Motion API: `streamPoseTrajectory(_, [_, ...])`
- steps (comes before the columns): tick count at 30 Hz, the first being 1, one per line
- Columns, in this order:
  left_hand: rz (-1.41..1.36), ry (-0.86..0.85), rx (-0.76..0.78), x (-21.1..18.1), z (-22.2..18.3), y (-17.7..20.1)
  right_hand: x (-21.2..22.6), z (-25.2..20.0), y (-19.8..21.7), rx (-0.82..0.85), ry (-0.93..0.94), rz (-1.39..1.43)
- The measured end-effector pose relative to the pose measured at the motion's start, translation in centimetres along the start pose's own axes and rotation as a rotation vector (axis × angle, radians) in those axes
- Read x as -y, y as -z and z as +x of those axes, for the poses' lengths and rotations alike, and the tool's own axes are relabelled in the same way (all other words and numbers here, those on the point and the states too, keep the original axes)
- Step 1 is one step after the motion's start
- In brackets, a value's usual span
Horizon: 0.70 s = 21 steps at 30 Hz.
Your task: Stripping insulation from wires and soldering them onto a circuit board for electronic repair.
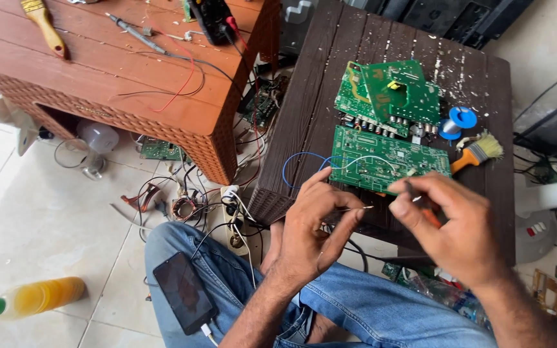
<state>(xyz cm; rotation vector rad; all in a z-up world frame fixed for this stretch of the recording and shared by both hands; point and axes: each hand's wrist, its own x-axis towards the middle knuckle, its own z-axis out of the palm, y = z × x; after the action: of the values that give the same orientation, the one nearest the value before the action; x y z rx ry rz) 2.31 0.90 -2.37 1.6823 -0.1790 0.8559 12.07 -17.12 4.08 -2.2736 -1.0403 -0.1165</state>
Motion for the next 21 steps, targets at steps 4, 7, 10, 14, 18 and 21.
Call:
streamPoseTrajectory(4, [-0.018,0.017,-0.034,-0.2,0.4,0.2,-6.5,-0.3,3.1,-0.112,-0.303,-0.333])
streamPoseTrajectory(7, [-0.045,0.013,-0.123,0.3,0.3,-0.6,-11.1,-0.6,3.6,-0.072,-0.514,-0.551])
streamPoseTrajectory(10, [-0.050,0.036,-0.124,0.6,0.6,-0.4,-12.0,-0.2,3.8,0.132,-0.749,-0.629])
streamPoseTrajectory(14, [-0.065,0.068,-0.149,0.6,0.8,-0.5,-14.8,-0.8,2.9,0.207,-0.764,-0.671])
streamPoseTrajectory(18, [-0.065,0.085,-0.160,0.5,1.0,-0.5,-14.6,-0.7,2.9,0.177,-0.721,-0.660])
streamPoseTrajectory(21, [-0.062,0.092,-0.170,0.5,0.9,-0.4,-12.0,-1.6,3.4,0.056,-0.588,-0.718])
